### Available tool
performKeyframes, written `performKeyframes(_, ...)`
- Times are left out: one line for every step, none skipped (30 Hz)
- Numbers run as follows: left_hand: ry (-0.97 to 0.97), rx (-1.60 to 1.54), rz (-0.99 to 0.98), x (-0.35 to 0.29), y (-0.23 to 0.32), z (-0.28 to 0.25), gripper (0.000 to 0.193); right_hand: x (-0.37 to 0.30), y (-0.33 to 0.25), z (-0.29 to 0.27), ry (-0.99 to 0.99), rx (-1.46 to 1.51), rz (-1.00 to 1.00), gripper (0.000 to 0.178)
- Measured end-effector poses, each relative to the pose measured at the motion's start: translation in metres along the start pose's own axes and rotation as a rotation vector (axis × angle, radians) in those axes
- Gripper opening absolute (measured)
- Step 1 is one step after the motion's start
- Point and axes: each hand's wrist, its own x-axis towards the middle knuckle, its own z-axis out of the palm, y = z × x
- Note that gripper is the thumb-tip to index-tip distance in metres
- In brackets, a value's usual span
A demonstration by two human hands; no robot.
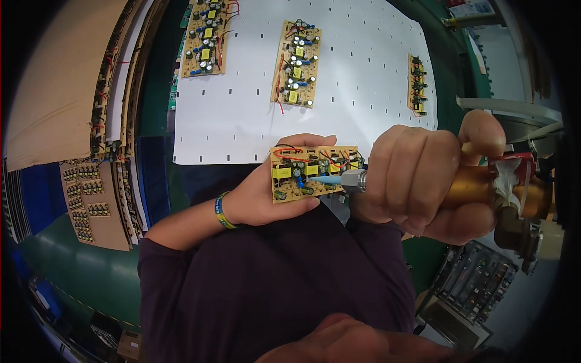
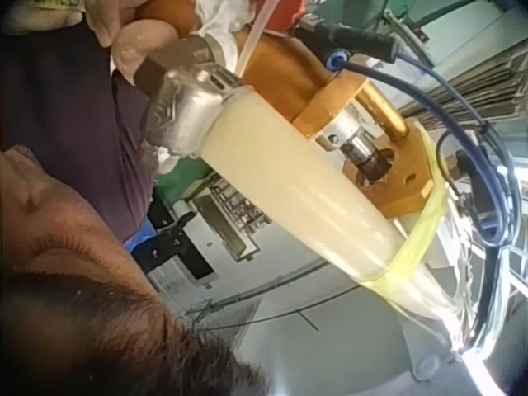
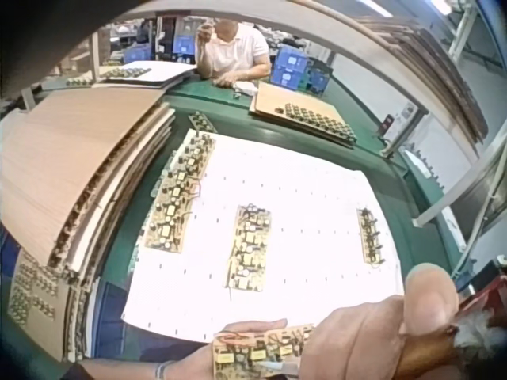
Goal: Picking up and inspecting circuit boards using a handheld pneumatic tool.
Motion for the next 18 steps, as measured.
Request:
performKeyframes(0.002, 0.0, 0.001, -0.0001, -0.0008, -0.0001, 0.073, 0.0014, -0.0019, -0.0004, -0.01, -0.018, 0.026, 0.051)
performKeyframes(0.004, 0.001, 0.007, 0.0001, -0.0016, 0.0, 0.072, 0.0019, -0.0039, -0.0009, -0.019, -0.039, 0.051, 0.052)
performKeyframes(0.007, 0.001, 0.013, 0.0002, -0.0025, -0.0001, 0.072, 0.0021, -0.0045, -0.0027, -0.018, -0.04, 0.051, 0.052)
performKeyframes(0.006, 0.0, 0.013, -0.0001, -0.0035, -0.0007, 0.072, 0.003, -0.0045, -0.0053, -0.018, -0.044, 0.026, 0.053)
performKeyframes(-0.008, 0.038, 0.022, -0.0009, -0.0046, -0.0014, 0.071, 0.0033, -0.0047, -0.0067, -0.019, -0.046, 0.002, 0.054)
performKeyframes(-0.022, 0.076, 0.03, -0.0016, -0.0052, -0.0018, 0.071, 0.0041, -0.0045, -0.0057, 0.013, -0.022, 0.006, 0.055)
performKeyframes(-0.022, 0.075, 0.029, -0.0022, -0.0047, -0.0012, 0.071, 0.0032, -0.003, -0.0057, 0.014, -0.022, 0.007, 0.055)
performKeyframes(-0.031, 0.06, 0.014, -0.0025, -0.0034, -0.0003, 0.071, 0.0016, -0.0011, -0.0063, 0.036, -0.006, -0.007, 0.054)
performKeyframes(-0.04, 0.045, -0.002, -0.0026, -0.0025, 0.0003, 0.071, 0.0006, -0.0004, -0.0068, 0.058, 0.011, -0.021, 0.054)
performKeyframes(-0.042, 0.043, -0.003, -0.0024, -0.0022, 0.0003, 0.071, 0.0003, -0.001, -0.007, 0.059, 0.01, -0.021, 0.054)
performKeyframes(-0.043, 0.043, -0.006, -0.0026, -0.002, 0.0, 0.071, -0.0001, -0.0013, -0.0072, 0.057, -0.008, -0.004, 0.053)
performKeyframes(-0.044, 0.042, -0.009, -0.0029, -0.002, -0.0004, 0.071, -0.0004, -0.0013, -0.0075, 0.056, -0.026, 0.012, 0.052)
performKeyframes(-0.044, 0.042, -0.01, -0.0031, -0.0022, -0.0006, 0.071, -0.0006, -0.0006, -0.0076, 0.057, -0.025, 0.012, 0.052)
performKeyframes(-0.045, 0.047, -0.001, -0.0032, -0.0025, -0.0007, 0.07, -0.0007, 0.0, -0.0074, 0.053, -0.025, 0.012, 0.052)
performKeyframes(-0.047, 0.053, 0.008, -0.0032, -0.0028, -0.0008, 0.07, -0.0009, 0.0002, -0.0075, 0.05, -0.024, 0.012, 0.051)
performKeyframes(-0.048, 0.052, 0.007, -0.003, -0.003, -0.0011, 0.07, -0.0013, -0.0001, -0.0074, 0.052, -0.025, 0.011, 0.051)
performKeyframes(-0.05, 0.067, 0.012, -0.0031, -0.0034, -0.0016, 0.07, -0.0016, 0.0002, -0.0073, 0.053, -0.028, 0.011, 0.051)
performKeyframes(-0.051, 0.082, 0.018, -0.0034, -0.0038, -0.0021, 0.07, -0.0017, 0.0006, -0.0073, 0.055, -0.031, 0.01, 0.051)
